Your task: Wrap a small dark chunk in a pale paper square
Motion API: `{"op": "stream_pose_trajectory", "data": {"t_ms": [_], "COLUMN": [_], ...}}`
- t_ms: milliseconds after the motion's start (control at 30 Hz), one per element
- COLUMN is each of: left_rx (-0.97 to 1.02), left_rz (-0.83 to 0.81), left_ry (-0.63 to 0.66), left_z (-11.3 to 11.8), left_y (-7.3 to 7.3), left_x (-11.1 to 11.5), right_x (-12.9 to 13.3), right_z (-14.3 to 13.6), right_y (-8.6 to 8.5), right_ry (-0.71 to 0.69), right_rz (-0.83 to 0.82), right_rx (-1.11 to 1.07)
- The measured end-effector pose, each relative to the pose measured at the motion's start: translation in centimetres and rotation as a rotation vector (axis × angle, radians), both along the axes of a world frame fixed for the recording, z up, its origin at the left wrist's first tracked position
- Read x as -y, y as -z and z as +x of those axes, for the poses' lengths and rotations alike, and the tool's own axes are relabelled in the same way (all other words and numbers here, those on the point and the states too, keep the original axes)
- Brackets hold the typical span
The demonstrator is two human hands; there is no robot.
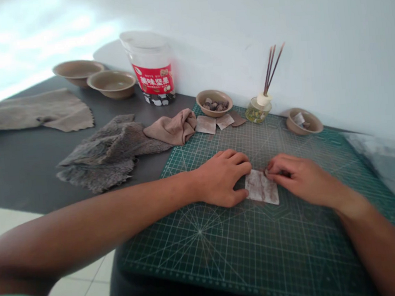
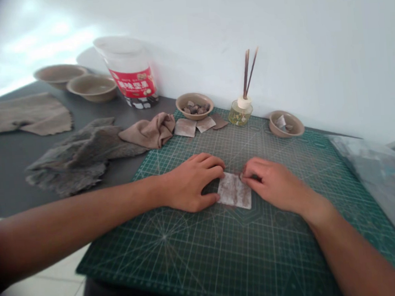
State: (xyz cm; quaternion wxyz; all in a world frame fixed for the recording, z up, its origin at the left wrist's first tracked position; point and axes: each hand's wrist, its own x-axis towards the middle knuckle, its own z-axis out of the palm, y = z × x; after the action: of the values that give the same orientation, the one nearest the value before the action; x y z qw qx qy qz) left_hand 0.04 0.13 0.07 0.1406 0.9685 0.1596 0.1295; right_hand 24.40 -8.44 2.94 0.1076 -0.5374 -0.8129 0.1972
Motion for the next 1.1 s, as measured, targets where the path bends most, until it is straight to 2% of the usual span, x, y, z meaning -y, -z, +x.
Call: {"op": "stream_pose_trajectory", "data": {"t_ms": [67,133,267,300,400,467,600,700,733,767,833,900,1033,1100], "left_rx": [0.003,0.009,0.002,-0.002,-0.004,0.003,0.004,-0.001,0.001,0.003,0.008,0.006,0.002,0.006], "left_rz": [-0.002,-0.006,0.000,0.002,-0.003,-0.007,0.004,0.002,0.000,-0.001,0.001,0.002,-0.005,-0.005], "left_ry": [0.006,0.011,-0.002,-0.004,0.005,0.010,-0.012,0.001,0.008,0.011,0.005,-0.005,0.006,0.012], "left_z": [-0.01,-0.02,-0.01,0.00,0.02,0.03,0.04,0.04,0.04,0.04,0.02,-0.01,-0.03,-0.03], "left_y": [0.00,-0.01,-0.02,-0.03,-0.03,-0.02,0.00,0.00,0.01,0.01,0.01,-0.01,-0.06,-0.06], "left_x": [0.01,0.02,0.03,0.02,0.03,0.04,0.05,0.04,0.04,0.03,0.02,0.01,0.03,0.04], "right_x": [0.16,0.19,-0.26,-0.29,-0.07,-0.02,-0.38,-0.22,-0.14,-0.11,-0.20,-0.28,0.26,0.47], "right_z": [-0.05,-0.32,-0.35,-0.29,-0.42,-0.50,0.06,-0.07,-0.27,-0.45,-0.55,-0.29,-0.19,-0.56], "right_y": [0.01,0.14,0.18,0.11,0.03,0.16,0.24,0.19,0.25,0.32,0.40,0.26,-0.13,-0.04], "right_ry": [-0.101,-0.163,-0.006,-0.008,-0.144,-0.153,0.050,-0.108,-0.128,-0.124,-0.031,0.026,-0.130,-0.131], "right_rz": [-0.089,-0.104,0.031,0.013,-0.095,-0.067,0.080,-0.075,-0.078,-0.061,0.024,0.036,-0.137,-0.093], "right_rx": [-0.003,-0.031,-0.008,0.006,-0.018,-0.049,0.018,0.009,-0.011,-0.028,-0.030,0.006,0.013,-0.011]}}
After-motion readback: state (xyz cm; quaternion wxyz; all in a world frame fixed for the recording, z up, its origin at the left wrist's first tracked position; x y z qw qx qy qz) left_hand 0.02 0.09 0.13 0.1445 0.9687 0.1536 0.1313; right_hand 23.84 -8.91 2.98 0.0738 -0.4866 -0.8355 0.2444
